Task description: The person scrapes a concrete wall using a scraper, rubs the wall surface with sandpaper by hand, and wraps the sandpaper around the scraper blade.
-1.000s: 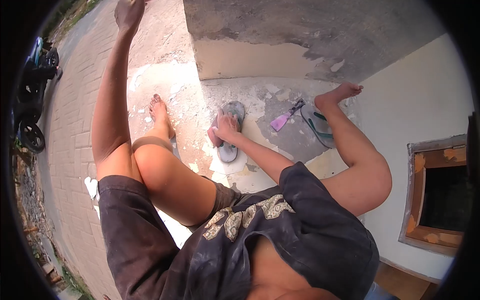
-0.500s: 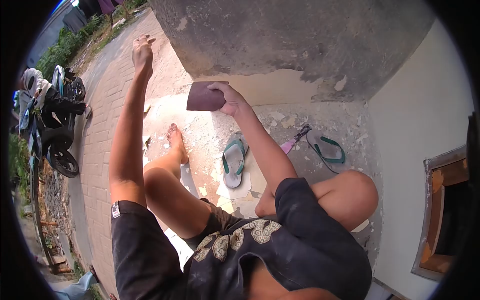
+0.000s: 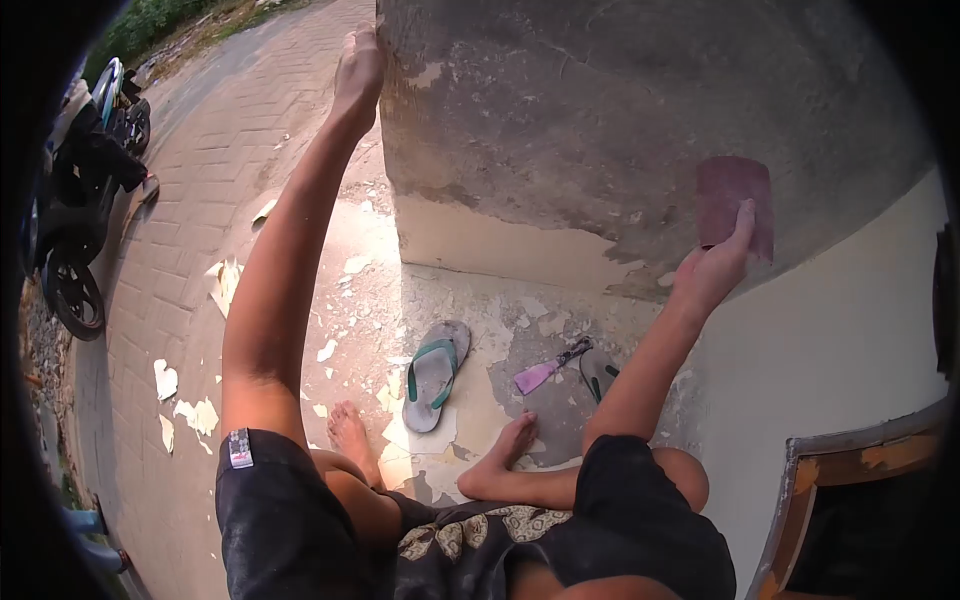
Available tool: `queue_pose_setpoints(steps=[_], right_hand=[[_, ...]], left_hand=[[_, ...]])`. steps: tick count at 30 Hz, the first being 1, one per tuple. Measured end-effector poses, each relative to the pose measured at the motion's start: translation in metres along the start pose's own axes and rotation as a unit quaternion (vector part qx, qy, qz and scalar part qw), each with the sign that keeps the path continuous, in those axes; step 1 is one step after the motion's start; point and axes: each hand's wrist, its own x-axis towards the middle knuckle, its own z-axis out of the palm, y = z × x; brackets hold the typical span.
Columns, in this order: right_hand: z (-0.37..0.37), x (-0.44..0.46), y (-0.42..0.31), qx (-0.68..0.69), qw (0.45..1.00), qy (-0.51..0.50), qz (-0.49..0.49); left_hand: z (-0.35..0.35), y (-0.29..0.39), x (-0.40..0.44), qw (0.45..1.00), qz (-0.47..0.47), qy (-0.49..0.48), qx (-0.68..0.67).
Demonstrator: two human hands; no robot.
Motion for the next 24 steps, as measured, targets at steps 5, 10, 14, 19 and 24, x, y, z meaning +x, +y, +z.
queue_pose_setpoints(steps=[5, 10, 14, 19, 24], right_hand=[[0.059, 0.040, 0.022, -0.196, 0.935, -0.041, -0.292], [0.114, 0.091, 0.026, -0.428, 0.672, -0.078, -0.600], [0.133, 0.085, 0.031, -0.413, 0.736, -0.146, -0.517], [0.168, 0.067, 0.043, -0.414, 0.803, -0.107, -0.415], [0.208, -0.065, 0.117, -0.474, 0.672, -0.284, -0.493]], left_hand=[[-0.034, 0.014, -0.003, 0.999, 0.022, 0.027, 0.017], [-0.061, 0.024, 0.031, 1.000, -0.003, 0.010, -0.025], [-0.057, 0.024, 0.020, 0.996, -0.031, 0.027, -0.084], [-0.045, -0.054, -0.034, 0.973, -0.187, 0.056, -0.124], [-0.047, -0.069, -0.052, 0.955, -0.231, 0.079, -0.168]])
